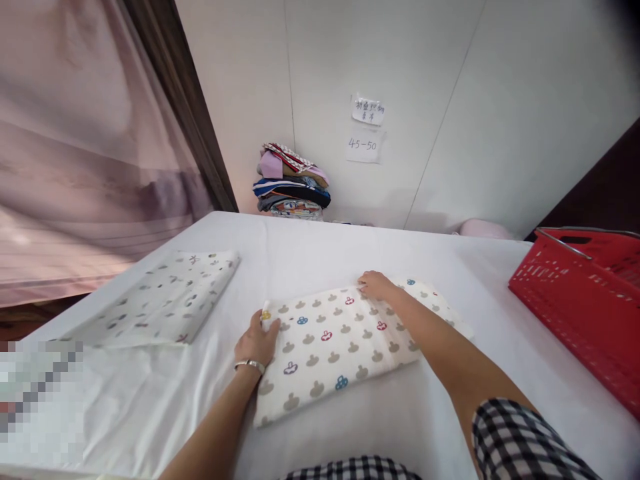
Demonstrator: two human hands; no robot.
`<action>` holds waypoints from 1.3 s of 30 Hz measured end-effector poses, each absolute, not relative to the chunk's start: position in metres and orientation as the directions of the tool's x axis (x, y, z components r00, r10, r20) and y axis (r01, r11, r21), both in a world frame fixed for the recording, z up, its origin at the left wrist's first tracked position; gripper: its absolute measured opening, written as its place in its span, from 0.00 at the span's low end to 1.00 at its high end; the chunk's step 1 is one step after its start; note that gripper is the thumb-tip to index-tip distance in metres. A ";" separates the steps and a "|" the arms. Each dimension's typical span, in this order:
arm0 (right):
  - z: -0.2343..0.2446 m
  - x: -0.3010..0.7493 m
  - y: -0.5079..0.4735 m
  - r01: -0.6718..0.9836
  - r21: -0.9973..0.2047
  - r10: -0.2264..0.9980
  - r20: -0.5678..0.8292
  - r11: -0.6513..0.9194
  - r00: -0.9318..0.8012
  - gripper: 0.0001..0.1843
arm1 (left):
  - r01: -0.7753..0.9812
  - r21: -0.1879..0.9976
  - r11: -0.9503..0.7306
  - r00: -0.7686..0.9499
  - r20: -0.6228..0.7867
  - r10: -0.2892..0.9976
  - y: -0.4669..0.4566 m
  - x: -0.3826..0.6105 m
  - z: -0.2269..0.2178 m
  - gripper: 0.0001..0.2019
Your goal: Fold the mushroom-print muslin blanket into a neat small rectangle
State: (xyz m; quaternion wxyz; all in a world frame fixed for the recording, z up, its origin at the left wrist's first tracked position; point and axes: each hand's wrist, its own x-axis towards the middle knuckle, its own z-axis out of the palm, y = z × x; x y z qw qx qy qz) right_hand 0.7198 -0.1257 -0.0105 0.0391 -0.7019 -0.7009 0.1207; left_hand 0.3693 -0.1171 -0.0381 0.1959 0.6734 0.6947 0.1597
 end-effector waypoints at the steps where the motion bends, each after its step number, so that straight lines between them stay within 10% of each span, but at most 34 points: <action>1: -0.010 0.722 -0.123 0.973 -0.231 0.991 -0.135 -0.016 -0.016 0.10 | 0.879 0.474 0.052 -0.022 -0.069 0.997 -0.117 0.369 -0.038 0.27; 10: 0.000 0.729 -0.111 0.953 -0.290 0.961 -0.275 -0.089 0.006 0.08 | 0.893 0.440 0.088 -0.046 -0.106 0.993 -0.120 0.371 -0.033 0.28; 21: -0.022 0.727 -0.128 0.937 -0.329 0.993 -0.019 -0.119 0.120 0.08 | 0.880 0.469 0.075 -0.036 -0.092 0.995 -0.119 0.369 -0.036 0.27; 28: -0.035 0.685 -0.160 0.965 -0.253 0.986 0.127 -0.073 0.108 0.24 | 0.876 0.477 0.076 -0.029 -0.105 0.994 -0.117 0.368 -0.039 0.27; 39: -0.033 0.640 -0.184 0.959 -0.280 0.999 -0.029 -0.041 0.035 0.34 | 0.841 0.531 0.101 -0.038 -0.130 0.991 -0.112 0.369 -0.031 0.30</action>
